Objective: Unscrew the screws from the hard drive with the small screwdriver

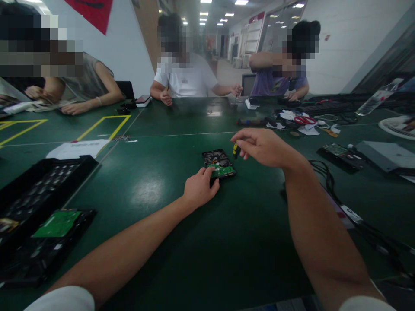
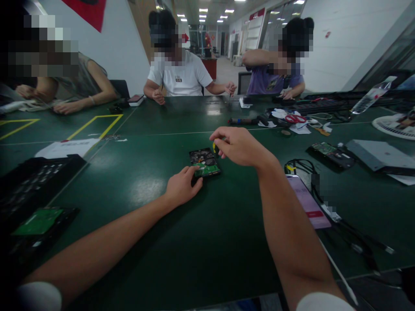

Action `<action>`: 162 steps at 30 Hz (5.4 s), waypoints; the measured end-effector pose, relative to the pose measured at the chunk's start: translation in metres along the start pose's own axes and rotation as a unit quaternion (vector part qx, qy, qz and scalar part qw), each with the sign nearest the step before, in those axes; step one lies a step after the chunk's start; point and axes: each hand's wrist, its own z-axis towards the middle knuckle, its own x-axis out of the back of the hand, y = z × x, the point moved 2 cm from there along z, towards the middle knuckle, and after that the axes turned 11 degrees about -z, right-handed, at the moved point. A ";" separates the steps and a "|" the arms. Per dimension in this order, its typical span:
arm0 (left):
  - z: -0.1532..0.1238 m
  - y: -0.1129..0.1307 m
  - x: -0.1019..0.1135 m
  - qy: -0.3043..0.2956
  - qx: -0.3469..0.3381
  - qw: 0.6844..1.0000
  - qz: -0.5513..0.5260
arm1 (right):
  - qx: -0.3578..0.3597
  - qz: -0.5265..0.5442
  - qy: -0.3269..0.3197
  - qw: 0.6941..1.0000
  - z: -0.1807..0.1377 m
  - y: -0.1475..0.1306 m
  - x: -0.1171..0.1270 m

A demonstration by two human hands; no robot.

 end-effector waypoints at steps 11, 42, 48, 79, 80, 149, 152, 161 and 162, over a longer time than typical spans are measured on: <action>-0.001 0.000 0.001 0.007 -0.011 1.000 -0.004 | 0.017 -0.072 0.070 0.995 0.001 -0.004 0.002; 0.000 0.001 0.000 0.009 0.001 1.000 -0.001 | -0.001 -0.097 0.086 0.992 0.000 -0.003 0.004; 0.000 0.001 0.000 0.012 -0.010 1.000 -0.006 | 0.015 -0.078 0.061 0.995 -0.001 -0.007 0.004; 0.000 0.001 0.000 0.010 -0.002 1.000 -0.005 | 0.007 -0.017 0.001 1.000 0.002 0.001 0.000; 0.000 0.000 0.000 0.010 -0.002 1.000 -0.004 | 0.004 -0.001 -0.012 1.000 0.001 0.001 0.000; 0.000 0.000 0.001 0.008 -0.002 1.000 -0.006 | 0.003 -0.035 0.018 0.999 0.000 0.004 0.003; 0.000 0.001 0.001 0.010 -0.003 1.000 -0.004 | 0.006 -0.045 0.021 0.999 0.000 0.003 0.003; 0.001 0.000 0.000 0.013 -0.001 1.000 -0.004 | 0.003 -0.044 0.028 0.999 0.000 0.001 0.003; 0.001 -0.001 -0.001 0.015 -0.002 1.000 -0.004 | 0.004 -0.041 0.028 0.999 0.000 0.001 0.003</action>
